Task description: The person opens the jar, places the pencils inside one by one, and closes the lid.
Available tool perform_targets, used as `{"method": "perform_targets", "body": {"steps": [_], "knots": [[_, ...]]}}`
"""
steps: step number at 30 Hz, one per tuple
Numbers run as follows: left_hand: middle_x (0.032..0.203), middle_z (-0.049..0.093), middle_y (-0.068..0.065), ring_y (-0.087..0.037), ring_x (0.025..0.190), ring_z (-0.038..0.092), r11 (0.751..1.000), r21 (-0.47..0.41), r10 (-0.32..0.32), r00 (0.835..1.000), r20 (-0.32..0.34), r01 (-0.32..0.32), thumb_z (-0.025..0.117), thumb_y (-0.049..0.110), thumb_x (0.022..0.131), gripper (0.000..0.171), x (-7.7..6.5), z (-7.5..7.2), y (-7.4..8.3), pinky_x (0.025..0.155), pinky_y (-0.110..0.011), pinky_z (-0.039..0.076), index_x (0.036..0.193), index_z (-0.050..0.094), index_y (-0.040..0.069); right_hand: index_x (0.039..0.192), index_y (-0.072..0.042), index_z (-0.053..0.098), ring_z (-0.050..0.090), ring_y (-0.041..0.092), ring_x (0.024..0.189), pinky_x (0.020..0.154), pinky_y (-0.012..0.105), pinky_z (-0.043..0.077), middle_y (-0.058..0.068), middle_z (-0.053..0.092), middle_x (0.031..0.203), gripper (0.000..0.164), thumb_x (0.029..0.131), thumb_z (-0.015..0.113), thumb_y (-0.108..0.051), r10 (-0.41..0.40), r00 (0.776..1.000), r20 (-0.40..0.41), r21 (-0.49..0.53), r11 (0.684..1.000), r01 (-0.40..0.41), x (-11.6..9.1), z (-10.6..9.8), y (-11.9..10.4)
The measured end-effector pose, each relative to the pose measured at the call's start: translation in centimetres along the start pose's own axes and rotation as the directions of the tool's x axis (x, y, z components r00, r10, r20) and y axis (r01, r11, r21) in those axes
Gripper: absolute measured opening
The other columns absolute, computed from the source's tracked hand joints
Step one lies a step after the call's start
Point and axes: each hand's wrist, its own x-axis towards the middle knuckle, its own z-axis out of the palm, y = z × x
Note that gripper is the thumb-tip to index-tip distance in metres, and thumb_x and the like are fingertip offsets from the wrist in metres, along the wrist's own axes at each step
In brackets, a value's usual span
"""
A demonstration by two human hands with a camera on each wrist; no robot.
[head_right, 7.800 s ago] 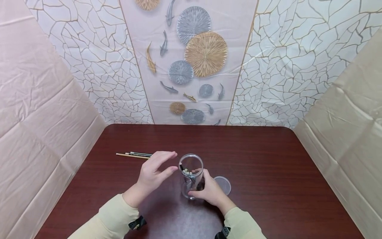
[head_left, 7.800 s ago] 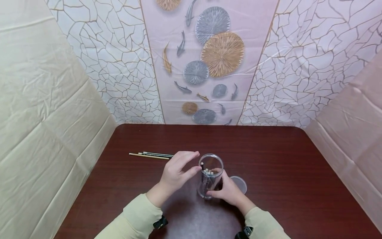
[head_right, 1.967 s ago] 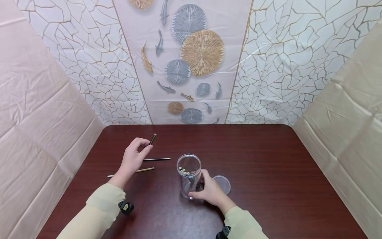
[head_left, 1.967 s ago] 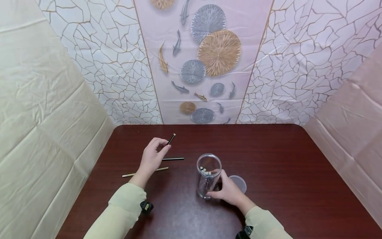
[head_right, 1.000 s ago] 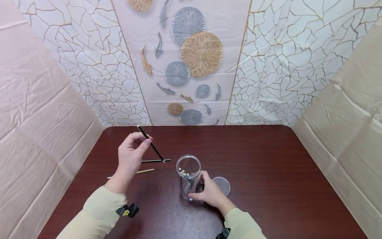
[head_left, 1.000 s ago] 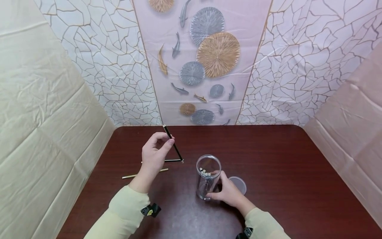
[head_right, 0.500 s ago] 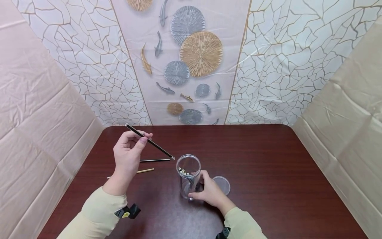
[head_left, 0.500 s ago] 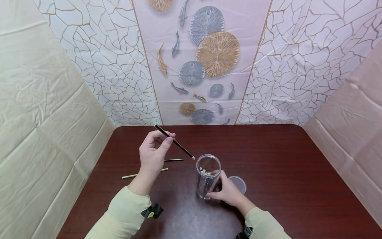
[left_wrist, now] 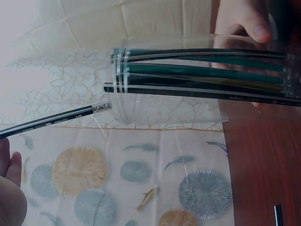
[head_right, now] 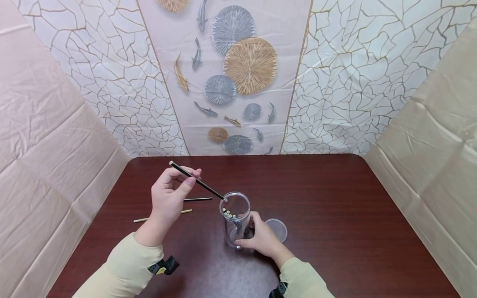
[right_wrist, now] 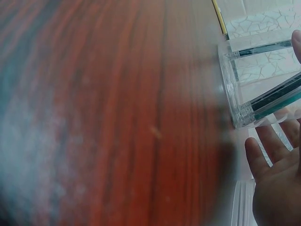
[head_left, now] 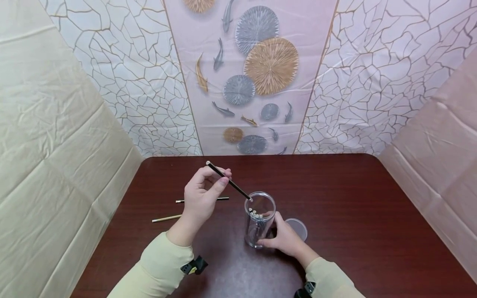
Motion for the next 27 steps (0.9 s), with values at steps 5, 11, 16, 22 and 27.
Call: {"method": "perform_targets", "body": {"steps": [5,11,16,22,27], "knots": [[0.093,0.065,-0.005,-0.014,0.096,0.063,0.999,0.037,0.037,0.994,0.100,-0.040,0.064,-0.007,0.084,0.013,-0.3,0.3,-0.2,0.077,-0.028,0.052,0.094,0.058,-0.010,0.124,-0.010,0.042,0.058,0.008,0.087,0.079,0.029,0.045,-0.006,0.063,0.101,0.075,0.066,0.085,-0.031,0.000,1.000,-0.008,0.004,1.000,0.000,0.0,0.1,0.1],[0.090,0.064,-0.016,-0.021,0.098,0.064,0.976,0.138,0.142,0.970,0.197,-0.171,0.065,-0.005,0.084,0.011,-0.5,0.6,-0.7,0.085,-0.036,0.050,0.095,0.062,-0.005,0.123,-0.011,0.043,0.058,0.007,0.090,0.079,0.028,0.045,0.001,0.061,0.117,0.074,0.066,0.085,-0.030,-0.029,0.999,-0.017,0.016,0.999,0.029,0.0,0.1,0.2],[0.089,0.065,-0.011,-0.026,0.093,0.065,0.933,0.209,0.235,0.937,0.260,-0.292,0.062,0.016,0.091,0.018,-0.7,0.8,-1.2,0.086,-0.034,0.050,0.096,0.063,-0.001,0.123,-0.011,0.043,0.058,0.008,0.090,0.080,0.028,0.044,0.001,0.062,0.116,0.074,0.066,0.085,-0.031,-0.031,0.999,-0.012,0.021,0.999,0.031,0.0,0.1,0.3],[0.088,0.065,-0.011,-0.024,0.083,0.064,0.897,0.208,0.319,0.898,0.304,-0.389,0.061,0.014,0.092,0.019,-0.8,1.0,-1.8,0.080,-0.029,0.051,0.102,0.057,-0.001,0.124,-0.010,0.043,0.058,0.007,0.087,0.079,0.028,0.045,0.001,0.062,0.116,0.075,0.066,0.085,-0.031,-0.020,1.000,-0.009,0.021,1.000,0.020,0.0,0.0,0.2],[0.089,0.064,-0.010,-0.024,0.086,0.063,0.863,0.247,0.353,0.875,0.332,-0.441,0.059,0.013,0.092,0.016,-1.0,1.0,-2.3,0.083,-0.031,0.050,0.102,0.059,0.001,0.124,-0.010,0.042,0.058,0.006,0.083,0.076,0.027,0.045,-0.002,0.063,0.107,0.075,0.066,0.085,-0.030,-0.018,1.000,-0.010,0.009,1.000,0.018,0.0,0.0,0.0]]}}
